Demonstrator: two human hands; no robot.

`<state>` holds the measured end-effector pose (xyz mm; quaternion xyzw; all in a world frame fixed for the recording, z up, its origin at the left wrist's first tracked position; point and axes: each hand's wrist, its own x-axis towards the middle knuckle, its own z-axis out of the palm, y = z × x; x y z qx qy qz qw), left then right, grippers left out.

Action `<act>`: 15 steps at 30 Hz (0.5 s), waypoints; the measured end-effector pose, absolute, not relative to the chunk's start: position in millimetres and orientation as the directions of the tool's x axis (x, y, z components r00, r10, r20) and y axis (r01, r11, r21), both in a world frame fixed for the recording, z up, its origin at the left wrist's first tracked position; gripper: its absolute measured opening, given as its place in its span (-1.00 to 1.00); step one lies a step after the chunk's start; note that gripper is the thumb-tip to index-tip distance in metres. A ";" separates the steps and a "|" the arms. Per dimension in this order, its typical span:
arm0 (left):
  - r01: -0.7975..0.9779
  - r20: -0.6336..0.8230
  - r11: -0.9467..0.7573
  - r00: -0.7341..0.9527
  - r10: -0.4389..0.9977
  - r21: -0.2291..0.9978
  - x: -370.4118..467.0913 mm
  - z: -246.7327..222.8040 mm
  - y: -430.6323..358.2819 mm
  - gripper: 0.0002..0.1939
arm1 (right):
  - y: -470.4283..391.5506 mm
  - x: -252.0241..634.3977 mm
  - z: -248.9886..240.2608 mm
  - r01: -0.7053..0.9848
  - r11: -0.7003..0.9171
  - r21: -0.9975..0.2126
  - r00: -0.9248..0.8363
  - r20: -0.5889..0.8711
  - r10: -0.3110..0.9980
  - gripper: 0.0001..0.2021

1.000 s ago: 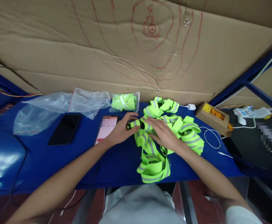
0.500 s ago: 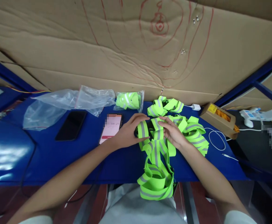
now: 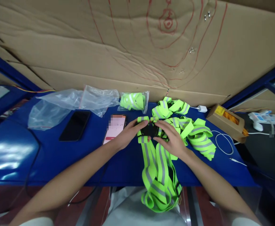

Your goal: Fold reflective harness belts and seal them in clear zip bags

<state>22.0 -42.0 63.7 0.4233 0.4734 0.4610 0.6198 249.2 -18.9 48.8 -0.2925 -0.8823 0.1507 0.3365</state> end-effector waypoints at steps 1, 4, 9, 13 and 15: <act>-0.124 -0.166 0.181 0.120 0.979 0.976 20.6 62.3 -42.0 -0.45 | -17.6 249.6 48.6 0.389 0.778 -0.493 -0.597 0.508 0.621 -0.51; 0.089 0.077 -0.086 0.105 0.992 0.992 15.1 57.3 -41.4 -0.36 | -14.2 251.3 49.3 0.366 0.730 -0.577 -0.538 0.508 0.672 -0.65; 0.283 0.459 -0.534 0.291 0.839 0.797 9.8 58.6 -43.7 -0.33 | -16.2 251.2 51.3 0.381 0.621 -0.685 -0.445 0.453 0.772 -0.75; 0.278 0.446 -0.565 0.389 0.806 0.777 11.1 67.7 -48.2 -0.47 | -19.0 249.8 54.1 0.377 0.593 -0.711 -0.386 0.461 0.799 -0.73; 0.330 0.358 -0.495 0.396 0.846 0.804 12.8 69.3 -49.5 -0.48 | -18.8 250.6 56.5 0.362 0.593 -0.719 -0.355 0.482 0.801 -0.75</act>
